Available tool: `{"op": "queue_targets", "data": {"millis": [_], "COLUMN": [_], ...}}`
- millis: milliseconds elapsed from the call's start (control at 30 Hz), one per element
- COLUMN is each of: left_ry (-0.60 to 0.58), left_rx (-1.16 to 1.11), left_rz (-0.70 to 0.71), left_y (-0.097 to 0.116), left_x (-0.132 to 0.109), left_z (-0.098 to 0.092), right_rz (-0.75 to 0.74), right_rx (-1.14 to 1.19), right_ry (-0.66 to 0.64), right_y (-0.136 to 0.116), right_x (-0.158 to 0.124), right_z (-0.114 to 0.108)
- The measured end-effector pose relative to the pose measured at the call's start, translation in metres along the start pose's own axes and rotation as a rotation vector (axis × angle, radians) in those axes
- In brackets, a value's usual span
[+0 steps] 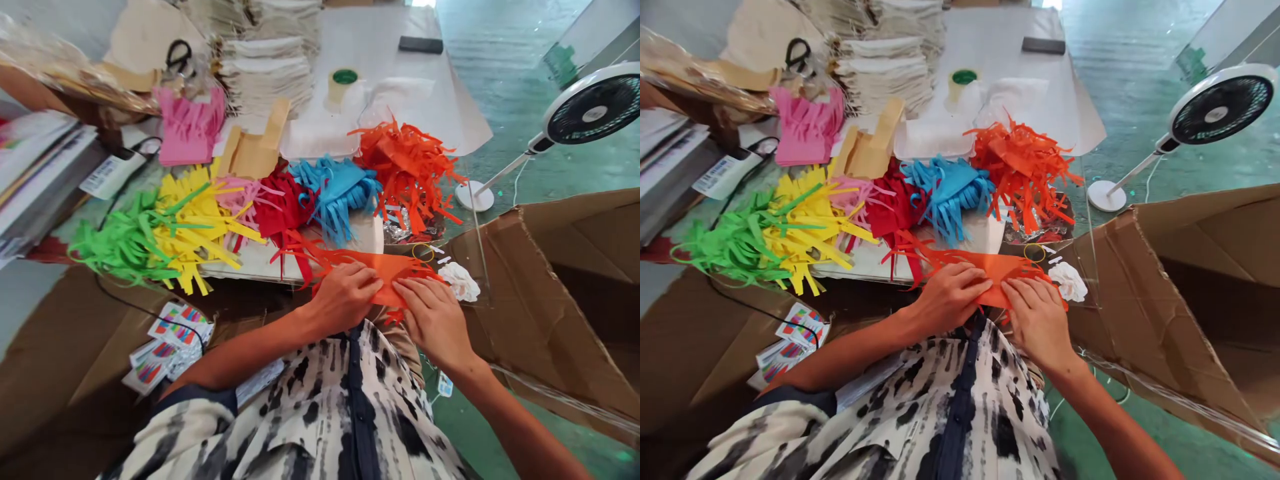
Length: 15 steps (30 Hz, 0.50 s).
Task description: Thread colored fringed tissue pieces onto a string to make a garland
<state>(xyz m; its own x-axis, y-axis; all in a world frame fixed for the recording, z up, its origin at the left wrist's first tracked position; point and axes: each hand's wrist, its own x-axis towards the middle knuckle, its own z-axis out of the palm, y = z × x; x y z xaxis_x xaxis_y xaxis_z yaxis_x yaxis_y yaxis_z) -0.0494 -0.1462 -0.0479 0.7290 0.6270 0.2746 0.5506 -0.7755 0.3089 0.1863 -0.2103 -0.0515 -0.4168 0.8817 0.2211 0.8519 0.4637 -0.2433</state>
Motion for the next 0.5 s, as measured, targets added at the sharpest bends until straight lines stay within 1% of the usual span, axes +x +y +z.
{"op": "queue_targets", "data": {"millis": [100, 167, 233, 300, 400, 500], "left_ry": [-0.01, -0.018, -0.016, 0.009, 0.04, 0.024], "left_rx": [-0.186, -0.298, -0.353, -0.349, -0.277, -0.154], "left_rz": [-0.069, -0.16, -0.269, -0.368, -0.467, -0.544], "left_y": [-0.006, -0.01, -0.011, -0.011, -0.01, -0.011], "left_x": [-0.001, 0.0, 0.001, 0.002, 0.005, 0.009], "left_z": [-0.009, -0.016, -0.02, -0.02, -0.015, -0.01], "right_rz": [0.064, 0.113, 0.188, 0.281, 0.408, 0.471], "right_rx": [0.071, 0.151, 0.22, 0.248, 0.212, 0.116], "right_ry": [-0.001, -0.011, 0.0, 0.01, 0.008, -0.001], "right_y": [0.008, 0.011, 0.014, 0.014, 0.014, 0.012], "right_x": [0.005, 0.013, 0.022, 0.03, 0.039, 0.043], "right_z": [-0.004, -0.009, -0.011, -0.01, -0.004, 0.002]}}
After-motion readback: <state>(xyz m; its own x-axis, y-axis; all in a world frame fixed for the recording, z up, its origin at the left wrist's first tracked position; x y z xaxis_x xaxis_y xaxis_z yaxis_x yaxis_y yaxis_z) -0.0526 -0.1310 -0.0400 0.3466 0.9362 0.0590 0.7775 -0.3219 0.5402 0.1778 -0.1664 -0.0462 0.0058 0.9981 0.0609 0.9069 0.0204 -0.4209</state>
